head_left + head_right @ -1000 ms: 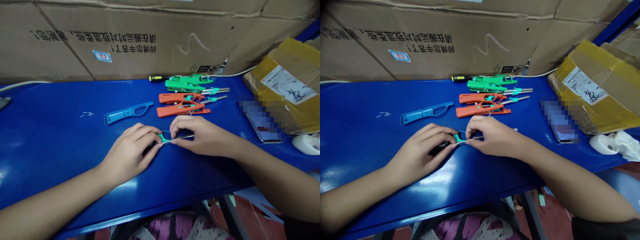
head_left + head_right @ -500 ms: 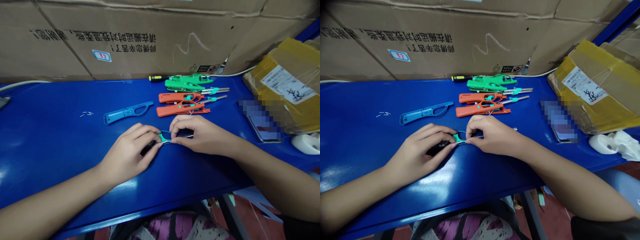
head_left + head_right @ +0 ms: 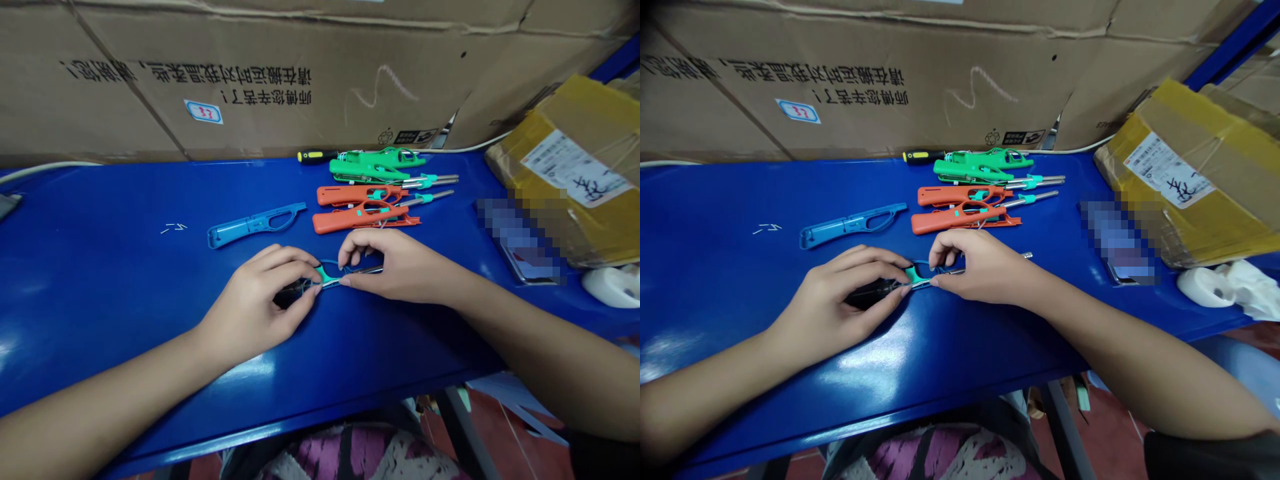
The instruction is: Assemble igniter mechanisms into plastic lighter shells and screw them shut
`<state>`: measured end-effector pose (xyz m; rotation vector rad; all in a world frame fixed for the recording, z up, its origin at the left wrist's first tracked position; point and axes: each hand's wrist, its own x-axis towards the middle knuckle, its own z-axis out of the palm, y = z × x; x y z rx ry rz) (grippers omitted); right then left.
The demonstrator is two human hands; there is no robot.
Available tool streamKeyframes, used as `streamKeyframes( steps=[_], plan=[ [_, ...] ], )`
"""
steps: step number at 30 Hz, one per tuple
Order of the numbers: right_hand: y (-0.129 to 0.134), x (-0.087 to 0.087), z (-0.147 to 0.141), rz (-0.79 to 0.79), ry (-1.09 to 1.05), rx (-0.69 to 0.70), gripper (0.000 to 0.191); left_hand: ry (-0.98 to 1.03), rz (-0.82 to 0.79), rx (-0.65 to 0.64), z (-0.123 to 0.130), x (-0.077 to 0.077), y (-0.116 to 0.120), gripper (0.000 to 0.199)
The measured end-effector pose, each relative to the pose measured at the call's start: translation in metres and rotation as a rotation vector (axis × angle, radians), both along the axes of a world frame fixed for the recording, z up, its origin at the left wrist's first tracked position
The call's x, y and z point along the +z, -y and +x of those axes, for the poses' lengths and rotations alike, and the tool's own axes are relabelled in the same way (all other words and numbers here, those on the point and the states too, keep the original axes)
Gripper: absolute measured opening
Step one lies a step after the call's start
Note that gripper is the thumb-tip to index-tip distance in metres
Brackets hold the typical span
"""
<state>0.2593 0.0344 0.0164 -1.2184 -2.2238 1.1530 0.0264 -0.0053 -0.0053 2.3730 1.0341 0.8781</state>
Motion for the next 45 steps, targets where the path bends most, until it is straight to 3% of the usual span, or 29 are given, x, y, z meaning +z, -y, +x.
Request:
streamKeyframes(
  steps=[5,10,18,28,34,45],
  plan=[
    [0.0007,0.0024,-0.0038,-0.038,0.012,-0.045,0.014,0.008,-0.023,0.012,0.0008,0.0021,0.0002,0.009],
    [-0.0012,0.0025,-0.0014,-0.035,0.011,0.018,0.02,0.028,-0.04,0.015,0.0014,0.0026,-0.0012,0.009],
    [-0.0044,0.0043,0.004,-0.068,0.014,0.047,0.017,0.058,-0.088,0.025,-0.0002,0.0008,-0.0013,0.012],
    [-0.0043,0.0025,0.0,-0.084,0.017,-0.029,0.011,0.068,-0.113,0.025,0.0013,0.0004,-0.0034,0.012],
    [-0.0061,0.0053,0.0037,-0.098,0.01,0.062,0.015,0.069,-0.136,0.035,0.0004,0.0015,-0.0031,0.013],
    [-0.0052,0.0055,0.0005,-0.108,0.023,0.017,0.015,0.051,-0.166,0.048,0.0029,0.0019,-0.0052,0.012]
  ],
)
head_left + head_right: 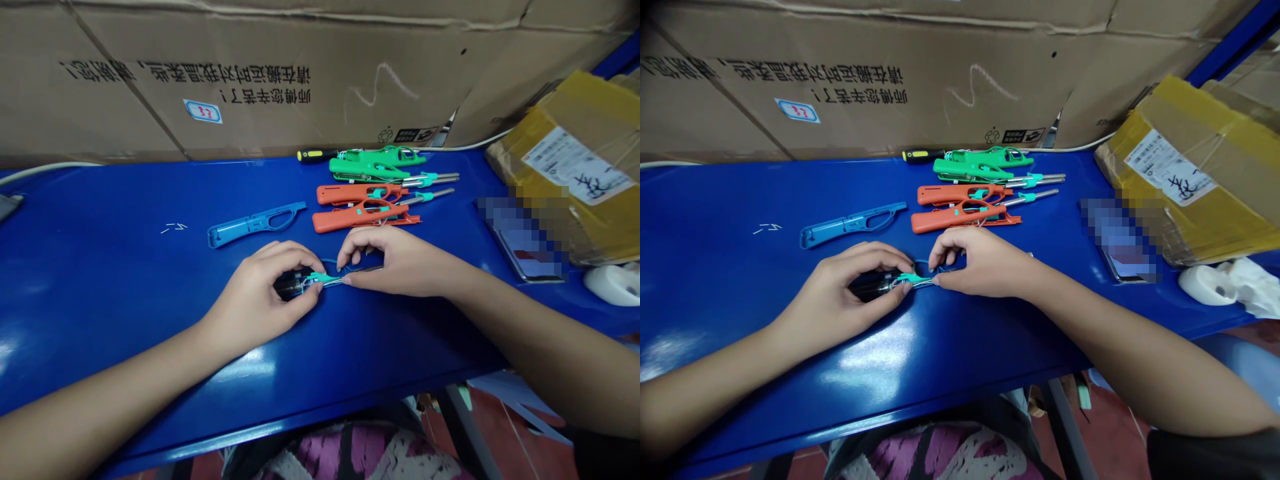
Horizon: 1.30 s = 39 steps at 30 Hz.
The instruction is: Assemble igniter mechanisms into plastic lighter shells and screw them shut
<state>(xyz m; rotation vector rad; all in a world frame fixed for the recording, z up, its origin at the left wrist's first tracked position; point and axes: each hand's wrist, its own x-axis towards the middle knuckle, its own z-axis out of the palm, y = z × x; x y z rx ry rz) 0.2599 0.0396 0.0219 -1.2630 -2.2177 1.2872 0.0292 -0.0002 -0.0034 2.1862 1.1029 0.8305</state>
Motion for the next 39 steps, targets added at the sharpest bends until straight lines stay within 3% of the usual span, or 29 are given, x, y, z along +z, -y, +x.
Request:
streamKeyframes(
  steps=[24,39],
  plan=[
    [0.0068,-0.0057,-0.0058,0.146,0.035,-0.01,0.009,0.0,0.01,0.002,0.0026,-0.0013,-0.0015,0.011],
    [0.0032,-0.006,-0.0031,0.123,-0.016,0.018,0.016,-0.007,0.004,0.005,0.0017,-0.0026,-0.0009,0.012]
  ],
)
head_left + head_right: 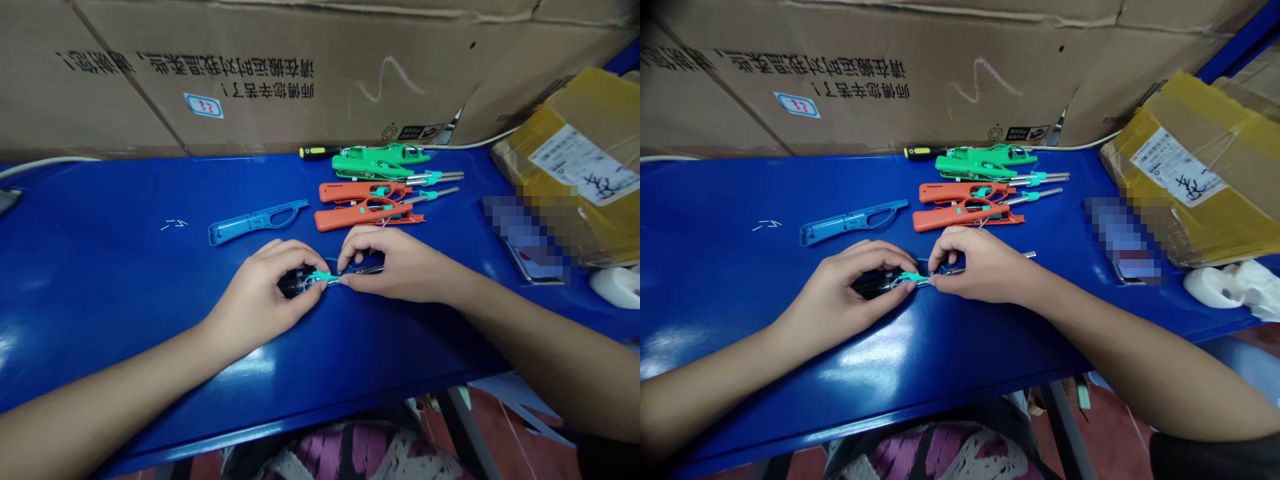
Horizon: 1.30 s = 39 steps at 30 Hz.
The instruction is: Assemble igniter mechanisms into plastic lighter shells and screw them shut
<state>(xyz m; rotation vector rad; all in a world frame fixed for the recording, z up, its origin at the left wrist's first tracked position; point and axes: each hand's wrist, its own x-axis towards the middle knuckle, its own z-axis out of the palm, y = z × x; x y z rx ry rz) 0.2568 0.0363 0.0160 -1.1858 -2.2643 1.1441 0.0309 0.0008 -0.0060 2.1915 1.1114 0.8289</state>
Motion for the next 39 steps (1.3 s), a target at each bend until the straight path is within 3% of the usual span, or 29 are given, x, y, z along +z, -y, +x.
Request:
streamKeyframes(
  steps=[20,26,39],
  plan=[
    [0.003,-0.003,-0.002,0.034,-0.01,-0.022,0.008,0.006,-0.025,-0.004,0.0,0.003,0.0,0.017],
    [0.0,-0.005,0.002,0.04,-0.014,0.034,0.007,0.002,-0.077,0.001,-0.003,0.004,-0.001,0.018],
    [-0.005,0.002,0.008,-0.029,0.01,0.083,0.008,0.033,-0.131,-0.105,-0.011,0.003,-0.007,0.02]
  ],
)
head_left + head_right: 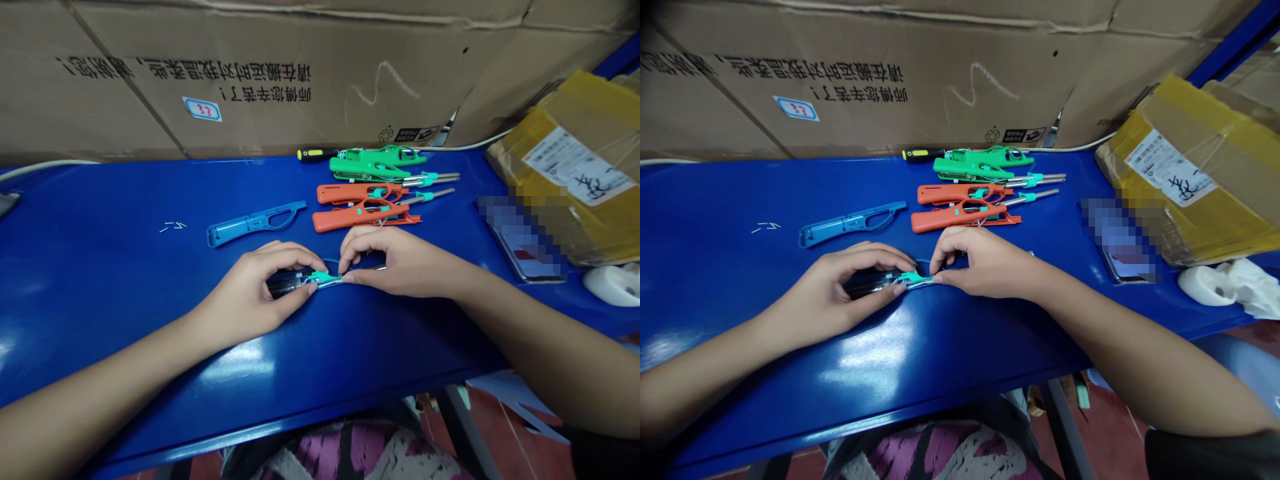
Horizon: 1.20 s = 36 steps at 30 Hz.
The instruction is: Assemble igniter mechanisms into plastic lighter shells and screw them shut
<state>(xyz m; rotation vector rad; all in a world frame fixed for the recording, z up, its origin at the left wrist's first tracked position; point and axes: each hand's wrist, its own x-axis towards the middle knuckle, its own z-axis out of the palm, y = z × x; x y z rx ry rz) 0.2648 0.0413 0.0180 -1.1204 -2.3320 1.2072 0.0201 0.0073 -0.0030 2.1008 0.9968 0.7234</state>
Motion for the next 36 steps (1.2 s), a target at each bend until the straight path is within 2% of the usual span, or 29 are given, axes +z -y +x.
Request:
streamKeyframes(
  steps=[5,10,15,21,27,36],
  plan=[
    [-0.001,-0.001,0.002,0.001,-0.02,0.024,0.013,0.014,0.043,0.061,0.007,-0.002,0.003,0.012],
    [-0.005,-0.003,0.005,-0.003,-0.044,0.084,0.019,0.001,0.042,0.082,0.01,-0.002,0.005,0.011],
    [-0.003,-0.002,0.003,-0.004,-0.042,0.048,0.02,0.033,0.071,0.099,0.01,-0.002,0.005,0.012],
    [-0.001,0.0,0.002,0.004,-0.024,0.046,0.016,0.021,0.232,0.08,0.006,-0.001,0.009,0.006],
    [-0.002,0.003,0.003,0.008,-0.008,0.053,0.013,-0.028,0.382,-0.009,0.0,-0.004,0.008,0.006],
    [-0.004,0.004,0.004,-0.033,-0.027,0.042,0.016,-0.099,0.476,-0.048,-0.002,-0.004,0.01,0.014]
  ],
)
